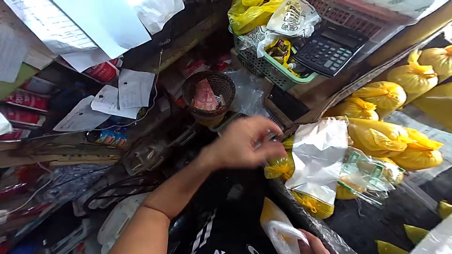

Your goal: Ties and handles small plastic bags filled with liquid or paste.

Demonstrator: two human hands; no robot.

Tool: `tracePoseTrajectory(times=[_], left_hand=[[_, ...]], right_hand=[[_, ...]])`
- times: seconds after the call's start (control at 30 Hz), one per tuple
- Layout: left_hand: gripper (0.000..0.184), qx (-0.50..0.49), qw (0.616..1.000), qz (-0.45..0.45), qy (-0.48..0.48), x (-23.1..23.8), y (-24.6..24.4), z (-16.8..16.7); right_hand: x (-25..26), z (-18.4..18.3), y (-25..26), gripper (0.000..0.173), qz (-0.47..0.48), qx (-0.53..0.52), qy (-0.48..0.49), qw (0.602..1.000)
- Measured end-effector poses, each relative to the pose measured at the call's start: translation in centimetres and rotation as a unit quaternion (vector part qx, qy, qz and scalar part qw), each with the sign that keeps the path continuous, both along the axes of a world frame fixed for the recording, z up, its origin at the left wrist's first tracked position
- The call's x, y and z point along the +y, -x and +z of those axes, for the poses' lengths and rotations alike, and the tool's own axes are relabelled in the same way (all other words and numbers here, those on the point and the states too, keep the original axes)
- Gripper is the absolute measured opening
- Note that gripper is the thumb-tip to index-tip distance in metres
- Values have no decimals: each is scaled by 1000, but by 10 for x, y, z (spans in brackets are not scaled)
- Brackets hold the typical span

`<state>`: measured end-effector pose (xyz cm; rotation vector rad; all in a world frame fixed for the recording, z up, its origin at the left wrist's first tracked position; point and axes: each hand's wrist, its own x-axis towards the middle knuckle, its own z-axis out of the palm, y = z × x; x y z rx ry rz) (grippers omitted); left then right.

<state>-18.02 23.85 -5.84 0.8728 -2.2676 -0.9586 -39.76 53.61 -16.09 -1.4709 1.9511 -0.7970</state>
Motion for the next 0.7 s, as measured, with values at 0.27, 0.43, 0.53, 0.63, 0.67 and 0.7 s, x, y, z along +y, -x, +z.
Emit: tracePoseTrajectory(times=[0.27, 0.43, 0.53, 0.63, 0.67, 0.7], left_hand=[[40, -90, 975, -203, 28, 177, 98, -51], [37, 90, 992, -84, -34, 225, 120, -36], [18, 166, 983, -45, -71, 249, 135, -38], [28, 215, 964, -29, -154, 272, 142, -39], [31, 236, 950, -45, -200, 278, 142, -39], [29, 263, 927, -76, -255, 282, 140, -42]], right_hand=[[6, 71, 51, 30, 41, 121, 138, 982], [27, 109, 97, 34, 104, 241, 193, 945], [34, 117, 119, 34, 131, 300, 235, 915], [40, 114, 135, 32, 152, 323, 285, 890], [41, 112, 138, 32, 153, 325, 305, 882], [43, 109, 140, 32, 151, 323, 328, 875]])
